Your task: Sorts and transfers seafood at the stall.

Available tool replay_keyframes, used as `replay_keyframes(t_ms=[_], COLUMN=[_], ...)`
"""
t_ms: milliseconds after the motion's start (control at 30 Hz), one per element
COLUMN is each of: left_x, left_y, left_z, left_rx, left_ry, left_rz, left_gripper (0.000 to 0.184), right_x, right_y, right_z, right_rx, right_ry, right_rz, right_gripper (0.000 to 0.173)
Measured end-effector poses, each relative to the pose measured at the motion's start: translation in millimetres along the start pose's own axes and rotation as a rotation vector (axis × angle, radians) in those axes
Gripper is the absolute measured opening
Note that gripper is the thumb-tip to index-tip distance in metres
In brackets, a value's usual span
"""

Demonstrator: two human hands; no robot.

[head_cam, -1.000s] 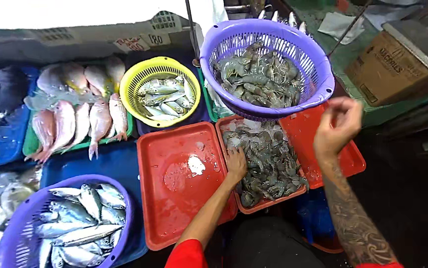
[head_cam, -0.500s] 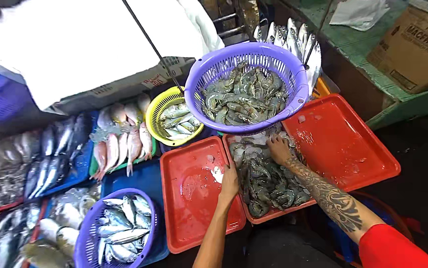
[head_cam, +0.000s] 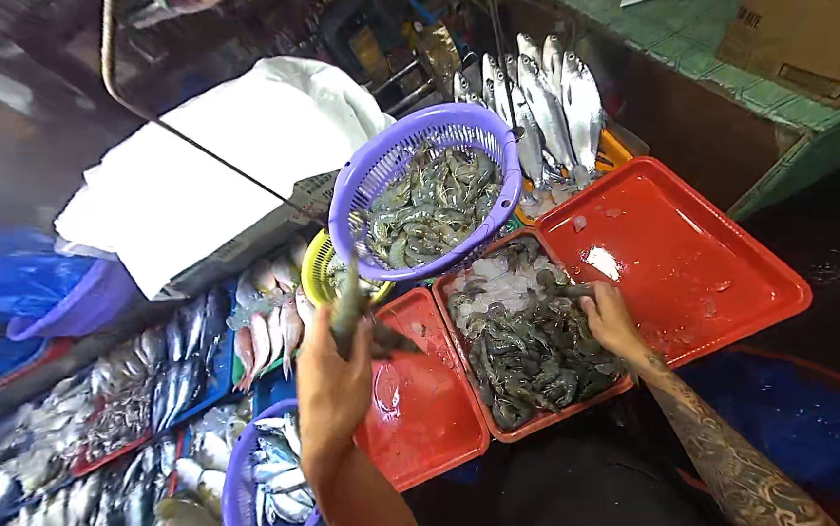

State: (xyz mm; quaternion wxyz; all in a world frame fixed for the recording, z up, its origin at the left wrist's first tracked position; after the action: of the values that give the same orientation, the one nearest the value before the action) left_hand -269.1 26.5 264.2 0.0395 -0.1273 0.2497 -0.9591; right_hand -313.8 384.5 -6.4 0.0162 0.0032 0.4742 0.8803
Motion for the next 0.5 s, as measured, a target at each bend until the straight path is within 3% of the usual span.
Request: replay_keyframes(t_ms=[100, 233, 300, 400, 467, 500], left_x=[49.4, 113.9, 93.0, 7.1, -33.4, -42.3], left_y=[-43.1, -62.1, -60.0, -33.4, 9.2, 34.1], left_z=[19.6, -18.9, -21.2, -28.4, -77.6, -116.5], left_rx=[0.002, -0.227, -0.249, -0.405, -0.489, -0.484], left_ry=[-0.135, -0.17, -0.247, -0.523, -0.525, -0.405], left_rz=[-0.015, -0.126, -0.169, -0.271, -0.183, -0.098], left_gripper=[0.041, 0.061, 0.069, 0.047, 0.03, 0.029], right_x=[-11.3, -15.0, -11.0, 16.0, 38.0, 40.7], right_y=[27.7, 120.9, 180.8, 263.0, 295.3, 302.9], right_z=[47.4, 106.1, 124.1, 122.9, 105.6, 97.0], right_rx=[0.07, -0.019, -0.09, -0.216, -0.283, -0.311], right_ry=[-0.123, -0.273, -0.348, -0.438, -0.354, -0.315], right_rz=[0.01, 0.207, 0.376, 0.563, 0.587, 0.569], right_gripper=[0.034, 0.038, 0.04, 0.04, 0.049, 0.056])
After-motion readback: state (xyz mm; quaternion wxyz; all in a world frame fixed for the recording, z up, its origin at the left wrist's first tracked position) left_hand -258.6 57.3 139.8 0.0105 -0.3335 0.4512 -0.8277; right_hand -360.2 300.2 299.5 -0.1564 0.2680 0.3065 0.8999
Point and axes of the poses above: each hand's wrist, its own x-axis towards the middle knuckle, its own z-axis out of the back of the hand, y = z × x, the point moved 10 cm from there along x, towards the middle knuckle, and after that the axes turned 3 degrees about z, right-handed, at the moved point
